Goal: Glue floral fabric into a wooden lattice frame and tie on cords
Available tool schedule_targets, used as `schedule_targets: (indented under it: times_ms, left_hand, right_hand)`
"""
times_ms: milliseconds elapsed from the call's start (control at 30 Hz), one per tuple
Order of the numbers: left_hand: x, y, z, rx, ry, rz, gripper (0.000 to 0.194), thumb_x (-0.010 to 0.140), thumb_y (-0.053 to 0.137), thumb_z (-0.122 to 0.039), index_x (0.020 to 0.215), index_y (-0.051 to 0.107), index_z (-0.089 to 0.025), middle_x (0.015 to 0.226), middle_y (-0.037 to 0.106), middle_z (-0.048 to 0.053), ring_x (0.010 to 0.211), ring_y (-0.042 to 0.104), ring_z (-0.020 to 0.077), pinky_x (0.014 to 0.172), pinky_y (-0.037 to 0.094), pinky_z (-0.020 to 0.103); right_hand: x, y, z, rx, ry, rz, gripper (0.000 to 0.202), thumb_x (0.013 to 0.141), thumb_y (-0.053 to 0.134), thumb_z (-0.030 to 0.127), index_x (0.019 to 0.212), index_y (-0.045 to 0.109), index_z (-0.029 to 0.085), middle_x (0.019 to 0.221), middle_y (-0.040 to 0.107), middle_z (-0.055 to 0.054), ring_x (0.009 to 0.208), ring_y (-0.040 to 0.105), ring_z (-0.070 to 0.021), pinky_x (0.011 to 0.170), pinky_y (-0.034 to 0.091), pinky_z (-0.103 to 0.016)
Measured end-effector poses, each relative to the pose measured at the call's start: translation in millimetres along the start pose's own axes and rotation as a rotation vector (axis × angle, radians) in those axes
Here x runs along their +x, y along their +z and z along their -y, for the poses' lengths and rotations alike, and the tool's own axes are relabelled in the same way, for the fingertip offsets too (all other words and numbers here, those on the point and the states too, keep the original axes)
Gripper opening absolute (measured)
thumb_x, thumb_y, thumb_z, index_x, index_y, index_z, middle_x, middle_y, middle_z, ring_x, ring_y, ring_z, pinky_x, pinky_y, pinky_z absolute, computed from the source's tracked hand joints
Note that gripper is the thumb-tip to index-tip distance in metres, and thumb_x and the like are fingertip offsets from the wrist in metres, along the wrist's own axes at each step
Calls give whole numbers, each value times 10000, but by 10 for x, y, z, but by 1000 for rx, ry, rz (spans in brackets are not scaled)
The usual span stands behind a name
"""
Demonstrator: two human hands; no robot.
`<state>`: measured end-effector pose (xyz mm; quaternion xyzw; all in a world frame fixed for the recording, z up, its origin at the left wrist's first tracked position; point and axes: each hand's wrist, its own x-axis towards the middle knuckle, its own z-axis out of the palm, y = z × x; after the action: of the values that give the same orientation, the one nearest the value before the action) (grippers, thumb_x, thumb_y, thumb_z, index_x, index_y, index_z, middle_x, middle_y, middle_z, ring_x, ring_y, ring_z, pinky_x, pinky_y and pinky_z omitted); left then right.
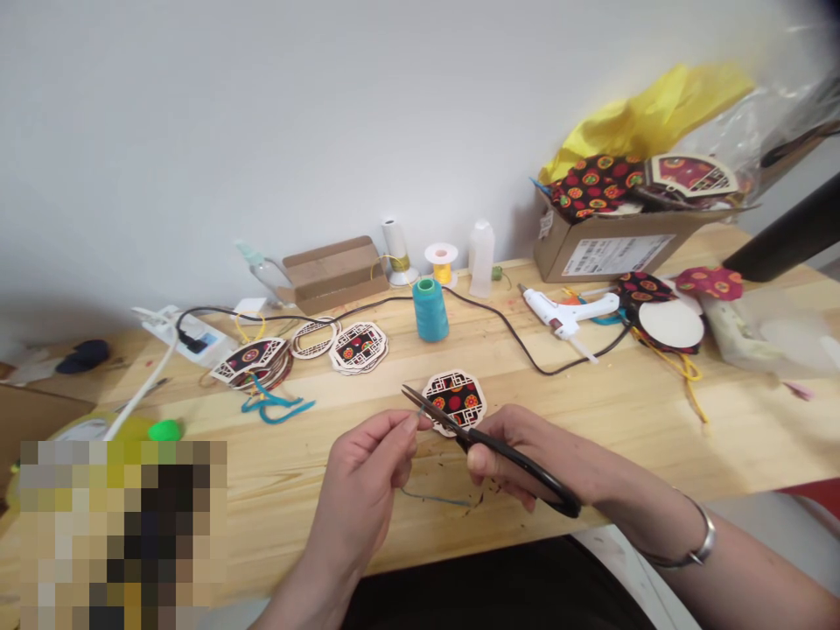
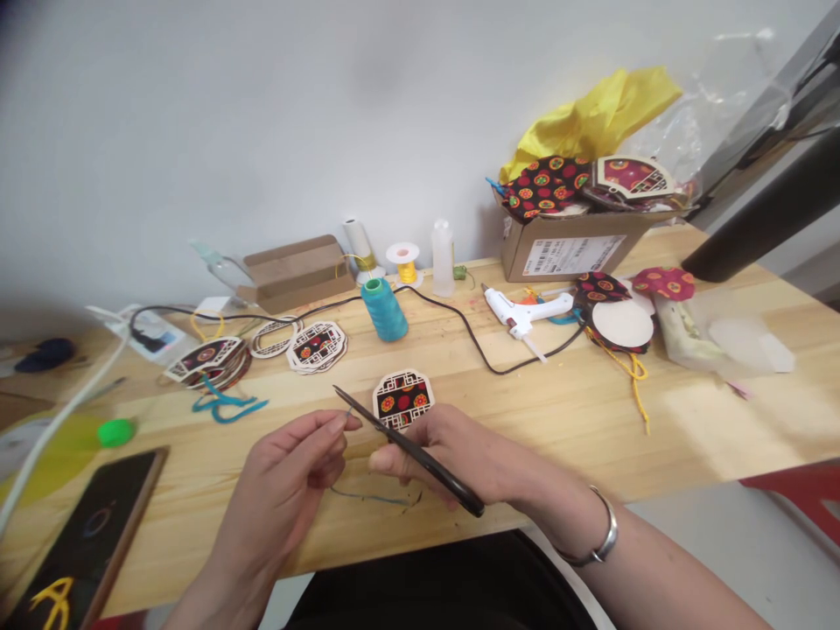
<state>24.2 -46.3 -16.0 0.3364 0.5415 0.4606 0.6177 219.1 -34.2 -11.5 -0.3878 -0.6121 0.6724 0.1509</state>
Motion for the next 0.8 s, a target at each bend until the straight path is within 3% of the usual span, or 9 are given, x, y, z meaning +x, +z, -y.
schedule_targets:
  times_ms: [233, 367, 533, 667, 800]
  left_hand:
    - [-2, -13, -21, -16, 11, -19, 193, 710, 722, -308, 753, 723, -120, 505, 385, -58, 463, 275, 41, 433, 191, 186]
    - [25, -35, -55, -60, 30, -56, 185, 695, 739, -295, 754, 722, -121, 508, 380, -59, 473, 275, 42, 430, 205, 170]
    - [40, -33, -63, -74, 28, -49, 197, 691, 744, -300, 755, 719, -116, 508, 363, -62, 473, 266, 44, 425, 206, 166]
    - [38, -2, -50, -67, 21, -28, 202, 698, 738, -305, 759, 714, -114, 514, 373, -62, 466, 250, 39, 425, 193, 167]
    - [32, 23, -46, -55, 13, -26, 208, 692, 738, -317, 749, 711, -118, 510, 380, -61, 463, 244, 40, 424, 182, 169]
  right_hand:
    - [-135, -45, 45, -76, 3, -34, 484, 785, 560, 593, 608, 408, 170, 522, 321, 70, 478, 273, -56, 420, 204, -202]
    - [-414, -104, -32, -512, 105, -226, 448, 751, 596, 590, 631, 481, 174, 571, 468, 38, 522, 371, -93, 460, 267, -221]
    - [-770, -291, -409, -1130, 274, -556, 312, 789, 548, 479, 692, 556, 183, 669, 609, -66, 540, 549, -205, 498, 330, -303]
    - [-993, -455, -711, -1179, 314, -640, 263, 842, 489, 440, 789, 573, 197, 730, 626, -73, 610, 616, -233, 545, 420, -328]
    - [-1125, -502, -804, -1125, 294, -622, 283, 876, 457, 465, 833, 572, 210, 775, 614, -72, 656, 615, -224, 604, 472, -355]
